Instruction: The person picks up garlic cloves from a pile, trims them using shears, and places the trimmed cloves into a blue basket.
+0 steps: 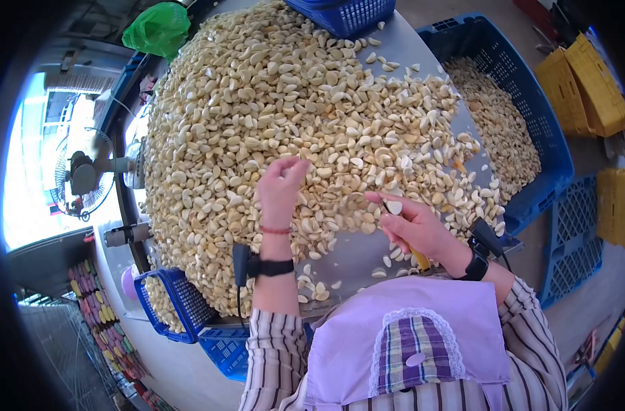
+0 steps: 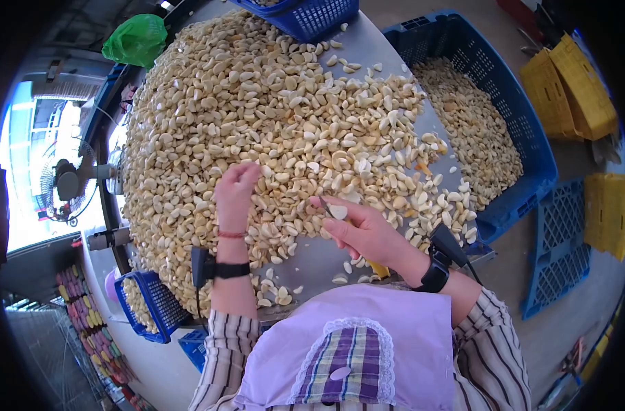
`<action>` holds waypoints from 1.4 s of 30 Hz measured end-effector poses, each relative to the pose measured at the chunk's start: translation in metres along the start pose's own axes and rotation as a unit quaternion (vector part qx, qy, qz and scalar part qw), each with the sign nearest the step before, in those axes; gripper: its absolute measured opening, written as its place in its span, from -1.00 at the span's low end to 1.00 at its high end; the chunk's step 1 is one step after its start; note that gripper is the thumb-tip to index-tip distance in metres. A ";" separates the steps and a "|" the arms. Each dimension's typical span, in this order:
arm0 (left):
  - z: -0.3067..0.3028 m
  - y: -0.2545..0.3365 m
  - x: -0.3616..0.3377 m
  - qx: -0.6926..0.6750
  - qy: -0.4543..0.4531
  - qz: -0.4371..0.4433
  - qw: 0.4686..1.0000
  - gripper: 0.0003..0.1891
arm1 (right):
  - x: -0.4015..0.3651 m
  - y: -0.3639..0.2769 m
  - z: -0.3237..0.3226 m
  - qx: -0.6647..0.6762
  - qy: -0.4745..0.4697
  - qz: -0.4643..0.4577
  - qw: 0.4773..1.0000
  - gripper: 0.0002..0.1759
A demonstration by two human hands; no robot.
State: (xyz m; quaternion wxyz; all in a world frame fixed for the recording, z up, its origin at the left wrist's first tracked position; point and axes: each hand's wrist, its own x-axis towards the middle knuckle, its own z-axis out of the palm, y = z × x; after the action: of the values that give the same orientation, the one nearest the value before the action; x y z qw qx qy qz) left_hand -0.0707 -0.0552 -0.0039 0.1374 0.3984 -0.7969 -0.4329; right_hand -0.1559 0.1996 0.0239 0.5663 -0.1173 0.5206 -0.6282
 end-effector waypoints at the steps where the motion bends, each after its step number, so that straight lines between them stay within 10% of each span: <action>1: 0.002 -0.006 0.002 0.001 0.003 0.002 1.000 -0.70 | 0.001 0.000 0.000 -0.001 -0.010 0.003 1.000 -0.50; 5: 0.010 -0.023 0.005 0.209 -0.022 0.143 0.967 -0.71 | -0.003 -0.005 -0.002 -0.032 0.004 0.005 0.999 -0.48; 8: 0.003 -0.008 -0.019 -0.255 -0.125 -0.118 0.952 -0.83 | -0.005 -0.005 -0.008 -0.037 0.015 0.019 0.999 -0.43; 15: 0.017 0.018 -0.091 -0.382 -0.262 -0.127 0.877 -0.88 | -0.004 -0.005 0.003 -0.171 -0.036 -0.067 0.982 -0.35; 17: 0.021 0.014 -0.096 -0.573 -0.379 -0.088 0.721 -0.85 | -0.003 -0.004 0.003 -0.165 -0.081 -0.018 0.983 -0.35; 23: 0.010 0.007 -0.069 -0.643 -0.286 -0.077 0.706 -0.80 | -0.003 -0.007 -0.004 -0.016 0.015 0.012 1.000 -0.38; 25: 0.003 0.015 -0.049 -0.713 -0.125 -0.125 0.678 -0.74 | -0.002 -0.005 -0.008 -0.016 0.002 0.015 1.000 -0.39; 27: -0.016 -0.015 -0.005 -0.440 -0.098 -0.089 0.888 -0.64 | -0.002 -0.006 -0.004 -0.038 0.004 0.007 0.999 -0.39; 28: -0.009 -0.015 0.012 -0.439 -0.097 -0.089 0.889 -0.64 | -0.003 -0.006 -0.003 -0.037 0.002 0.007 0.999 -0.39; 29: 0.000 -0.013 0.030 -0.149 -0.026 -0.044 0.987 -0.61 | -0.002 -0.006 -0.001 -0.041 0.003 0.008 0.999 -0.39; 30: 0.004 -0.009 0.041 0.155 0.048 0.005 0.987 -0.58 | -0.001 -0.007 -0.001 -0.045 0.005 0.008 0.999 -0.39; 35: 0.009 -0.002 0.048 0.356 0.028 0.063 0.932 -0.59 | -0.006 -0.012 -0.008 -0.056 0.026 0.022 0.998 -0.39; 36: 0.006 0.003 0.044 0.127 -0.034 -0.013 0.991 -0.65 | -0.007 -0.010 -0.010 -0.041 0.030 0.017 0.999 -0.39; 38: -0.003 -0.006 0.032 -0.249 -0.161 -0.115 0.948 -0.74 | -0.007 -0.010 -0.012 -0.034 0.039 0.014 0.999 -0.40; 42: 0.001 0.017 -0.019 -0.456 -0.192 -0.128 0.859 -0.75 | -0.006 -0.011 -0.008 -0.053 0.030 0.001 0.998 -0.38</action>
State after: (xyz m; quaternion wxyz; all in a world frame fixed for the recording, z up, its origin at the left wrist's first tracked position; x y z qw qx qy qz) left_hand -0.0675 -0.0354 0.0117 0.0915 0.2982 -0.4628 -0.8298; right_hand -0.1666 0.2068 0.0321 0.5438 -0.1275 0.5703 -0.6023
